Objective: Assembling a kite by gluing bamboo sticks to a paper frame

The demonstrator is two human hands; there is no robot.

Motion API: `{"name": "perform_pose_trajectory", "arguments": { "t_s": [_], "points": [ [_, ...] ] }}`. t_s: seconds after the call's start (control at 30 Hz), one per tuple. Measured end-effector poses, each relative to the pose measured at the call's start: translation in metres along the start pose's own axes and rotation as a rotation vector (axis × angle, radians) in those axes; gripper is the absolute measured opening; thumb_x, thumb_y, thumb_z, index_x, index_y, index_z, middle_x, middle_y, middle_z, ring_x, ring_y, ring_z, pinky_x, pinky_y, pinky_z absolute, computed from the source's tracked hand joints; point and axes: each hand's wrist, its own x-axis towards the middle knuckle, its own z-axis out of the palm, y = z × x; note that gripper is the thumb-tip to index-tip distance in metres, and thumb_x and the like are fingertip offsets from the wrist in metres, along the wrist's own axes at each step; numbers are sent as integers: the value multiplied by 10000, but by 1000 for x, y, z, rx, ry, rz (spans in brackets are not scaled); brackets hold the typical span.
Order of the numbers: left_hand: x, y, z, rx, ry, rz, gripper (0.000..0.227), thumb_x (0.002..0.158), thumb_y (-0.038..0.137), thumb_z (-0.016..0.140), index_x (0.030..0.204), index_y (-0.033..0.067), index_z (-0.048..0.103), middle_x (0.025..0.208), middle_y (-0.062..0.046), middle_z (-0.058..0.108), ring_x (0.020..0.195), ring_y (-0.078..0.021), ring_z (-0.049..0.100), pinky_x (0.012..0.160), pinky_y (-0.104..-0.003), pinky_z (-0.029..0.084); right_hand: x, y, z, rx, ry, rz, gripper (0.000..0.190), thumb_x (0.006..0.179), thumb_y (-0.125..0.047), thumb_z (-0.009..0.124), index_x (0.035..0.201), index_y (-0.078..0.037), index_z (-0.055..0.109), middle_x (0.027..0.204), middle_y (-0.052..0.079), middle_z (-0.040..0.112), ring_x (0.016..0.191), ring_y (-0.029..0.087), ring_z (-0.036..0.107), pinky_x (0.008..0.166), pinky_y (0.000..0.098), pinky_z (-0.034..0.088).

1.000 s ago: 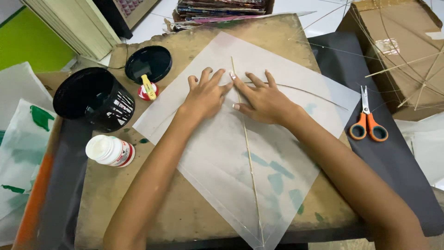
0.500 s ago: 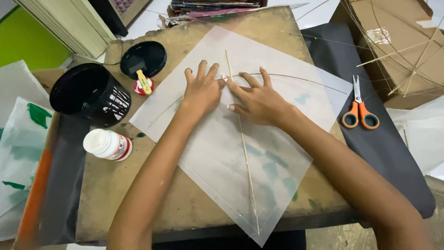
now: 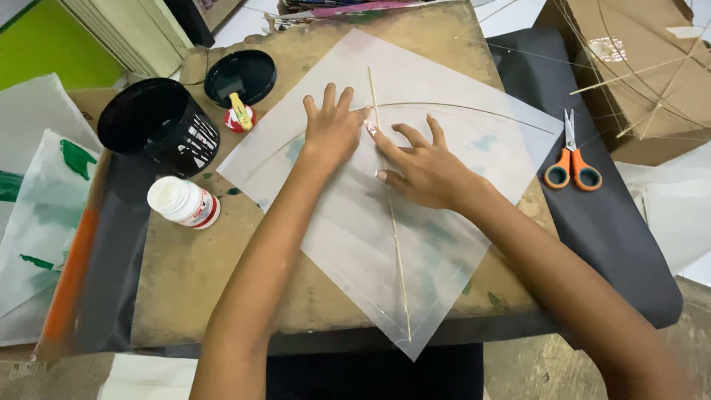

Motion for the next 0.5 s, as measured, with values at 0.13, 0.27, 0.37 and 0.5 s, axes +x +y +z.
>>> {"name": "perform_pose_trajectory", "arguments": {
  "t_s": [0.13,0.27,0.37,0.5],
  "points": [
    [-3,-4,15,-7,16,21,385,966,215,576,1326,295,685,1474,-111,495,1399,-405,316,951,-673,291,-12,-4,13,8,69,-27,710,1065,-489,434,1664,-160,240,1280,66,719,1487,278,359,1180,681,171],
    [-29,12,-11,-62,42,43,357,963,225,601,1300,277,704,1502,-118,479,1412,-417,319,969,-670,310,-13,-2,19,-38,101,-45,702,1056,-506,442,1643,-150,296,1259,66,725,1481,285,375,1170,682,201],
    [-46,25,-17,-94,41,98,254,952,222,605,1131,233,784,1540,-86,470,1446,-390,309,1014,-643,310,-11,0,18,-20,121,-49,725,1050,-495,450,1655,-141,267,1266,58,722,1478,289,378,1159,701,202],
    [-62,31,-14,-122,11,122,327,944,232,638,1255,270,733,1539,-79,433,1452,-379,282,1009,-640,319,-16,-6,18,3,104,-34,771,1031,-470,478,1668,-111,233,1266,75,723,1495,297,370,1161,712,192]
  ]
}}
